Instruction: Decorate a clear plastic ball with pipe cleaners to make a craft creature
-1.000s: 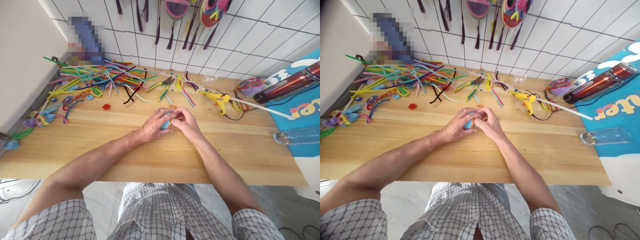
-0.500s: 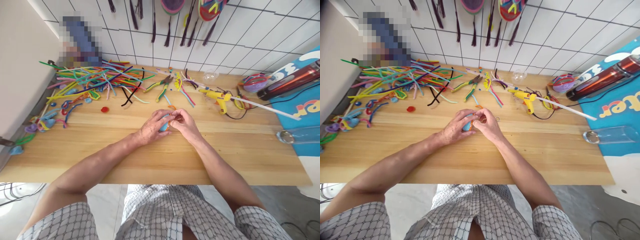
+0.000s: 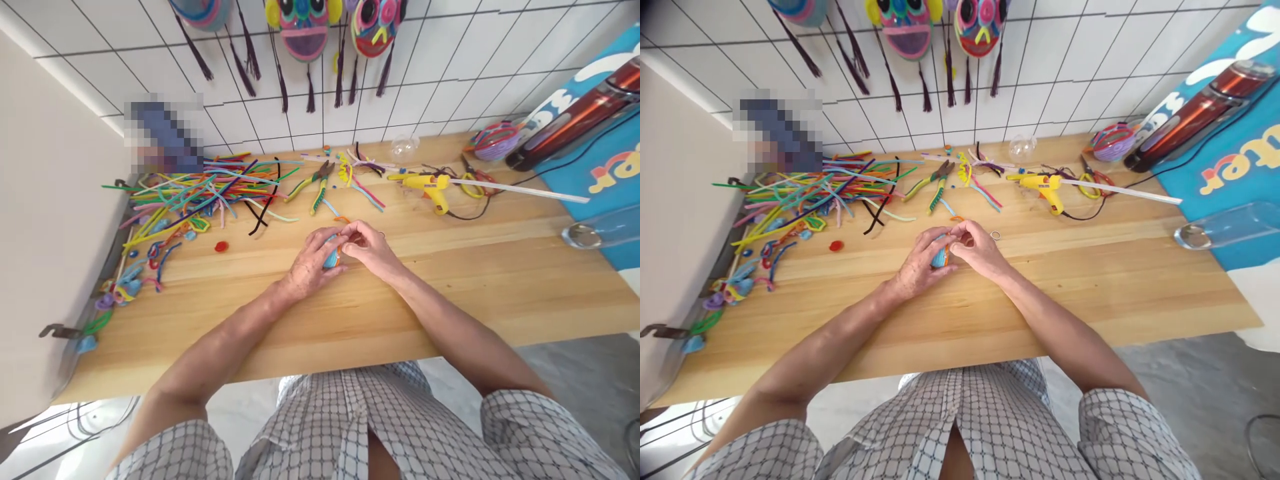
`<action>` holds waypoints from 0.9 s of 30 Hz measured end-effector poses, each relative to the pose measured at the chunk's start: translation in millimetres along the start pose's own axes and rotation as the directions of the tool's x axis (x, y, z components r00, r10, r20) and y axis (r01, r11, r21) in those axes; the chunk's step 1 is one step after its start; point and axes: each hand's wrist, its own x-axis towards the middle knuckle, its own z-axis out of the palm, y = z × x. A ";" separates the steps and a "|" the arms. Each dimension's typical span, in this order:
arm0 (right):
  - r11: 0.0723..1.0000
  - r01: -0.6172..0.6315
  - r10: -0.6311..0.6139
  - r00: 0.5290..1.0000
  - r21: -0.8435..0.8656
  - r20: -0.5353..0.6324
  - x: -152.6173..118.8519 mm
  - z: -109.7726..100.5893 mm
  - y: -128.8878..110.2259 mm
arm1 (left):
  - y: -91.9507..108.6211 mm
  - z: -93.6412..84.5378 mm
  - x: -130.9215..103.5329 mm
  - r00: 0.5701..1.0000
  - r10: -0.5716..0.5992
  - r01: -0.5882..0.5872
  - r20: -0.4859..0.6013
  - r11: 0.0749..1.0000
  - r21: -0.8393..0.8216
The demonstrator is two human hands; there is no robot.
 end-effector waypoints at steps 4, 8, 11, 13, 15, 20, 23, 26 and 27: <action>0.999 0.023 -0.023 1.000 -0.028 0.016 -2.6 -1.5 -2.0 | -0.6 1.1 -1.3 1.000 -0.011 0.011 -0.011 1.000 -0.018; 0.993 0.062 -0.062 0.998 -0.097 0.000 -5.5 -0.1 -4.9 | -0.2 2.1 -1.0 0.999 0.007 -0.007 -0.052 1.000 0.001; 0.991 0.065 -0.069 0.997 -0.120 -0.024 -6.7 3.0 -3.7 | 0.0 3.6 -0.9 0.997 0.022 -0.022 -0.069 1.000 0.002; 0.989 0.071 -0.076 0.996 -0.127 -0.038 -7.0 4.8 -1.8 | -0.3 4.7 -1.0 0.997 0.028 -0.027 -0.074 1.000 0.013; 0.989 0.082 -0.088 0.995 -0.125 -0.044 -7.0 5.9 0.3 | -1.2 5.4 -1.2 0.997 0.030 -0.027 -0.074 0.999 0.036; 0.990 0.100 -0.104 0.994 -0.103 -0.032 -5.6 4.5 4.8 | -3.6 4.6 -0.6 0.999 0.010 -0.008 -0.041 0.998 0.063; 0.985 0.126 -0.129 0.991 -0.119 -0.021 -4.3 3.4 7.2 | -3.9 4.3 0.3 0.999 0.020 -0.017 -0.039 0.998 0.054; 0.979 0.144 -0.150 0.988 -0.141 -0.037 -3.2 4.2 9.0 | -3.8 4.7 0.9 0.998 0.029 -0.025 -0.061 0.998 0.061; 0.980 0.146 -0.152 0.988 -0.139 -0.040 -2.9 4.9 9.4 | -3.7 4.7 1.0 0.997 0.031 -0.027 -0.068 0.998 0.061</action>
